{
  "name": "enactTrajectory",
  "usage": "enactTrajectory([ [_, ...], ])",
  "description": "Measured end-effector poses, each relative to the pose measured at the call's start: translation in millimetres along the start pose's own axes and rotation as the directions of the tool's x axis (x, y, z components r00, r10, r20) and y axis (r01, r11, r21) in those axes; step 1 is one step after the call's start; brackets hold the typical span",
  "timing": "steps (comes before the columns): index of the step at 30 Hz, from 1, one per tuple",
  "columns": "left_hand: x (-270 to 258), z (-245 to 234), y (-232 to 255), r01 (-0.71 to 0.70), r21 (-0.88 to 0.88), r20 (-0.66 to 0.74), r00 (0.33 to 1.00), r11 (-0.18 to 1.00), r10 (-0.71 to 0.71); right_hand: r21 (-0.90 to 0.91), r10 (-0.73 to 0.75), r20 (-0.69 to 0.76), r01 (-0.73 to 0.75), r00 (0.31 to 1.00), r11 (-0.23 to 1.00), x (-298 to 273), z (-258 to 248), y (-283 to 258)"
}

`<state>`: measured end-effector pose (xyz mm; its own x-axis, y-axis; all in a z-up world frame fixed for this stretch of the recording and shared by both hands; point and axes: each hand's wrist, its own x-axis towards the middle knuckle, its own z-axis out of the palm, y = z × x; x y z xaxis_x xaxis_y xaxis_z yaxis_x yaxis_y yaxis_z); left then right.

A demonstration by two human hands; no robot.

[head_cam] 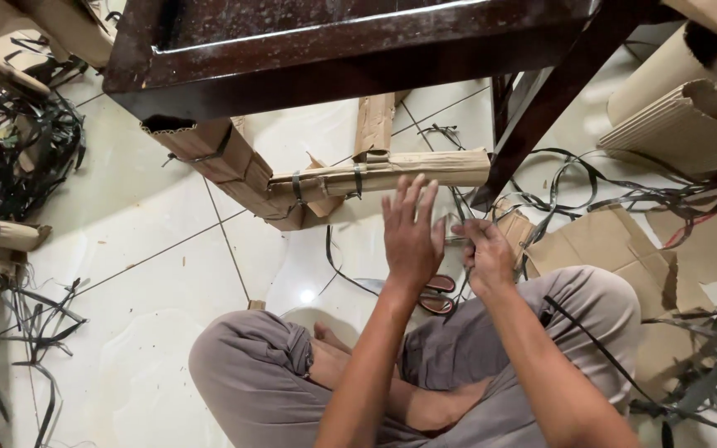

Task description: Wrapping chair legs with protective cardboard and securing them with plastic ties using scissors.

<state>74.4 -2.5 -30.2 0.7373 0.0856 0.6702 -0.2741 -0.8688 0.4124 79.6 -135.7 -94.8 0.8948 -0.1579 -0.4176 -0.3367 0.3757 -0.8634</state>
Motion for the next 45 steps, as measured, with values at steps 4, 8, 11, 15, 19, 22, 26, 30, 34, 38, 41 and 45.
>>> enactTrajectory([
  [4, 56, 25, -8, -0.154, 0.197, 0.223, 0.969, 0.968, 0.109, 0.086, 0.053, -0.029, -0.051, 0.998, 0.995, 28, 9, 2],
  [8, 76, 69, -38, -0.2, 0.192, 0.571, 0.819, 0.961, 0.056, 0.25, 0.104, -0.013, -0.097, 0.995, 0.963, 60, 31, -2],
  [11, 84, 87, -52, -0.224, 0.202, 0.667, 0.744, 0.954, 0.033, 0.332, 0.104, 0.048, -0.114, 0.993, 0.936, 68, 40, -10],
  [15, 119, 31, -10, -0.111, 0.23, 0.669, 0.739, 0.967, -0.074, 0.397, 0.072, 0.105, -0.108, 0.992, 0.911, 66, 64, -35],
  [19, 99, 71, -41, -0.183, 0.24, 0.644, 0.765, 0.954, -0.016, 0.495, 0.115, 0.158, -0.18, 0.981, 0.85, 113, 51, 6],
  [22, 111, 53, -33, -0.133, 0.205, 0.645, 0.763, 0.97, -0.032, 0.546, 0.096, 0.207, -0.196, 0.974, 0.815, 110, 53, 0],
  [26, 134, 9, -20, 0.06, -0.009, 0.76, 0.65, 0.998, -0.032, 0.544, 0.084, 0.255, -0.214, 0.963, 0.811, 107, 55, -12],
  [30, 138, 4, -15, 0.225, -0.027, 0.777, 0.618, 0.974, -0.121, 0.528, 0.105, 0.256, -0.23, 0.961, 0.817, 125, 46, 0],
  [34, 122, 30, -15, 0.26, 0.001, 0.624, 0.754, 0.965, -0.204, 0.511, 0.117, 0.252, -0.235, 0.961, 0.827, 141, 40, 13],
  [38, 103, 67, -21, 0.273, 0.055, 0.357, 0.893, 0.961, -0.274, 0.488, 0.146, 0.236, -0.247, 0.961, 0.837, 151, 28, 28],
  [41, 91, 71, -26, 0.112, 0.069, 0.237, 0.963, 0.991, -0.126, 0.476, 0.17, 0.227, -0.261, 0.959, 0.84, 153, 20, 45],
  [45, 78, 78, -34, -0.056, 0.062, 0.22, 0.975, 0.997, 0.041, 0.438, 0.186, 0.148, -0.233, 0.971, 0.869, 75, 33, 2],
])
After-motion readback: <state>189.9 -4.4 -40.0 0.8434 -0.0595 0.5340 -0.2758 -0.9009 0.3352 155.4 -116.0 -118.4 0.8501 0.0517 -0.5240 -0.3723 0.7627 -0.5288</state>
